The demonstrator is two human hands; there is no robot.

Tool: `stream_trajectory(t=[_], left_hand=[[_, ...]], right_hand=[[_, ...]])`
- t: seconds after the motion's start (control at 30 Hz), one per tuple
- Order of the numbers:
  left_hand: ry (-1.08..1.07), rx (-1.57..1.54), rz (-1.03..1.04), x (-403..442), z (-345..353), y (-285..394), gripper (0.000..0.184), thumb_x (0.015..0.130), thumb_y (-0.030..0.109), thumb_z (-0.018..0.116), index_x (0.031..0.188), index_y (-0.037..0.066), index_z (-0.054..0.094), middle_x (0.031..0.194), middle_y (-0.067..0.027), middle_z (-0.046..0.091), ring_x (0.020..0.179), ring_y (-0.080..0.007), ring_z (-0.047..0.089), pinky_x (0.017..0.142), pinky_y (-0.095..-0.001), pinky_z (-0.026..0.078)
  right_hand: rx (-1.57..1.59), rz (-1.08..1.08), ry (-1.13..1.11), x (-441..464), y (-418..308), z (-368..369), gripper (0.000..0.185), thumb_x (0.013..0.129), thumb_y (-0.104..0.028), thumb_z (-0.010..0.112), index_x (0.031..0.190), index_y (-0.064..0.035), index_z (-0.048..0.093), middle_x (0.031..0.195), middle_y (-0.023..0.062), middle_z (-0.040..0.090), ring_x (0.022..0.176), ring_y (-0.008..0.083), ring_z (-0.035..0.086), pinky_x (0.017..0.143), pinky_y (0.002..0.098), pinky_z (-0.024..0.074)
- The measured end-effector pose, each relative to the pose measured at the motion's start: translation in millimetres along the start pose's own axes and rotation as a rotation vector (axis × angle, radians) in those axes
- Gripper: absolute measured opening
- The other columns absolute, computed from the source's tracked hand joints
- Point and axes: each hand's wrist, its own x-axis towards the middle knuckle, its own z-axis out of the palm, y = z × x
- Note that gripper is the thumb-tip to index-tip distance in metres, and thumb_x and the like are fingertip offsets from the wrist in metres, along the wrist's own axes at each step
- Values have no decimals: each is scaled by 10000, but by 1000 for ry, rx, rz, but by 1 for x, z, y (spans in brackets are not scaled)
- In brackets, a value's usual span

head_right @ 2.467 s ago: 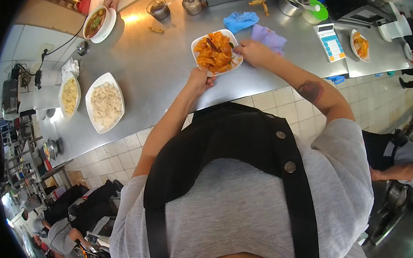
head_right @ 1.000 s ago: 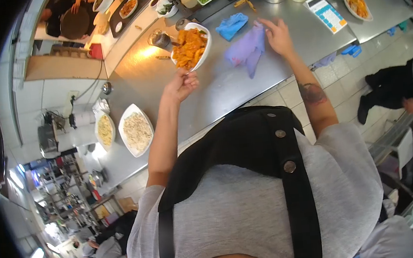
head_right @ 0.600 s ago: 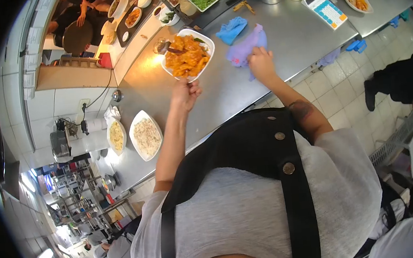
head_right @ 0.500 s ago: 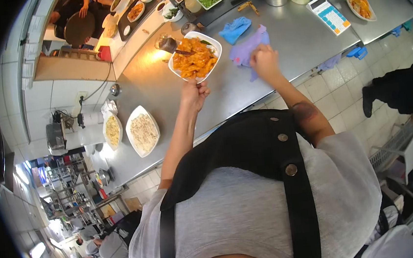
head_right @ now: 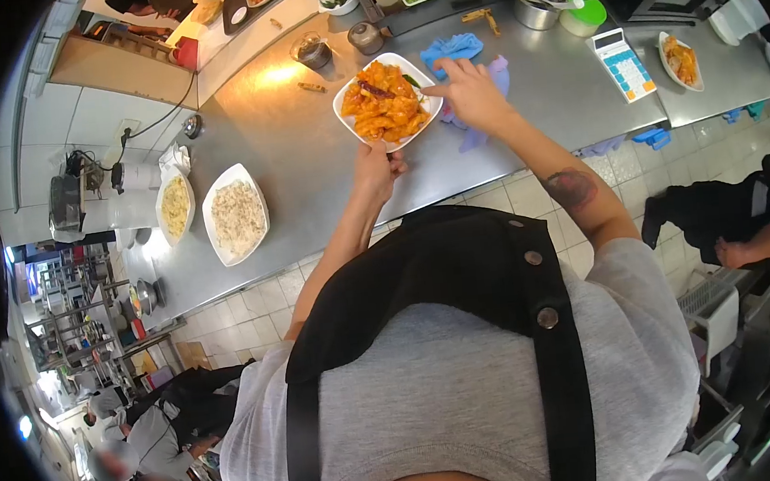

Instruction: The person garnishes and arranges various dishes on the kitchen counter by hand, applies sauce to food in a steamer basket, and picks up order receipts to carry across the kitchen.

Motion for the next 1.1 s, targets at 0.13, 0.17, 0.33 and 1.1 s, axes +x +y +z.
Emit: stream_trajectory(t=[0.13, 0.17, 0.33, 1.1], left_hand=[[-21, -88, 11, 7, 2, 2, 162, 886, 73, 336, 1042, 90, 379, 705, -45, 482, 497, -96, 426, 399, -274, 389], [-16, -97, 6, 9, 2, 2, 165, 886, 73, 336, 1045, 90, 376, 715, -47, 485, 500, -97, 428, 396, -276, 389], [-39, -2, 23, 23, -3, -8, 128, 938, 138, 331, 1026, 76, 402, 698, -51, 485, 518, -114, 424, 446, -289, 401], [27, 65, 146, 29, -1, -32, 183, 882, 58, 336, 1063, 81, 349, 816, -63, 492, 556, -103, 456, 411, -259, 408]], right_hand=[[72, 8, -105, 3, 2, 4, 384, 704, -39, 573, 1024, -228, 673, 1107, 57, 477, 1031, 240, 480, 791, 375, 401], [111, -2, -83, 2, 4, 9, 364, 714, -21, 558, 1002, -209, 677, 1097, 60, 475, 1017, 234, 486, 779, 363, 407], [950, 270, -100, -3, 28, 43, 324, 741, 45, 457, 947, -113, 651, 1036, 77, 489, 936, 208, 510, 739, 313, 426], [-87, 386, 228, -35, 7, -16, 119, 722, -223, 665, 756, -109, 676, 858, 103, 616, 770, 282, 596, 672, 403, 466]])
